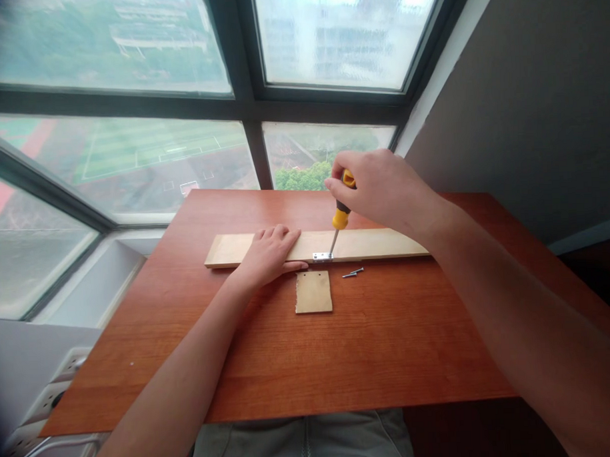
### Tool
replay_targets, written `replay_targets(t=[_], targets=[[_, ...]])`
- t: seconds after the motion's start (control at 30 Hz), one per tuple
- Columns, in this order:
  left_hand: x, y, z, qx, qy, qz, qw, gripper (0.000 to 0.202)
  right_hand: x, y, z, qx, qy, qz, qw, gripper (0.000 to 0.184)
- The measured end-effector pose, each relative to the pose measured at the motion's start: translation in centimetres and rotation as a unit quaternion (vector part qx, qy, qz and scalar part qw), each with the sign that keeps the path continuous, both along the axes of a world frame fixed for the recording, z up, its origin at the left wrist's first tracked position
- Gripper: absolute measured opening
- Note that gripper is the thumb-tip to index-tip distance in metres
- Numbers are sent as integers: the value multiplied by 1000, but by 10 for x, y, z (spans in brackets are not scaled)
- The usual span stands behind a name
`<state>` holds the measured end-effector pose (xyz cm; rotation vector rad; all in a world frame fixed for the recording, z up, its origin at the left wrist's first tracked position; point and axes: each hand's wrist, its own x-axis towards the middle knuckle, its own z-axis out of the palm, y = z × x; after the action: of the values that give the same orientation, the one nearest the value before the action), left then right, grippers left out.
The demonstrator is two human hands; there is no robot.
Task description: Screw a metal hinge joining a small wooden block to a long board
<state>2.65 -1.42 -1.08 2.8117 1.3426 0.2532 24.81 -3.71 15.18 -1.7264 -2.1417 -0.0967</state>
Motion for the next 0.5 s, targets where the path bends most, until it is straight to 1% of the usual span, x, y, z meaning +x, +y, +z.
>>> replay_targets(t=[0.03,0.07,0.13,0.17,0.23,0.27,0.33,0.37,0.43,0.47,0.5], targets=[[0,0,0,-2,0,1,1000,70,0,1,0,-8,0,15,1000,5],[0,0,0,-5,0,3,1000,70,0,1,1,-20,-1,30,999,6],[0,0,0,-10,0,3,1000,70,3,2,2,-44,-7,55,998,20],[0,0,0,-11,0,3,1000,71,5,3,2,-46,-12,61,997,21],[0,0,0,-11,-1,2,1000,71,8,6,1,-20,-24,56,998,14],[0,0,1,-9,0,2,1000,71,10,7,0,0,-31,46,998,14],[0,0,0,-6,0,1,1000,71,12,9,-2,20,-47,24,998,21],[1,0,0,-6,-1,1,1000,71,13,9,-2,14,-53,23,998,20],[1,0,0,-7,-2,1,1000,71,14,9,-1,-14,-52,43,998,9],[1,0,0,-8,-2,1,1000,71,15,8,0,-31,-42,61,997,8],[1,0,0,-8,-3,1,1000,71,15,7,2,-48,-29,80,995,16]])
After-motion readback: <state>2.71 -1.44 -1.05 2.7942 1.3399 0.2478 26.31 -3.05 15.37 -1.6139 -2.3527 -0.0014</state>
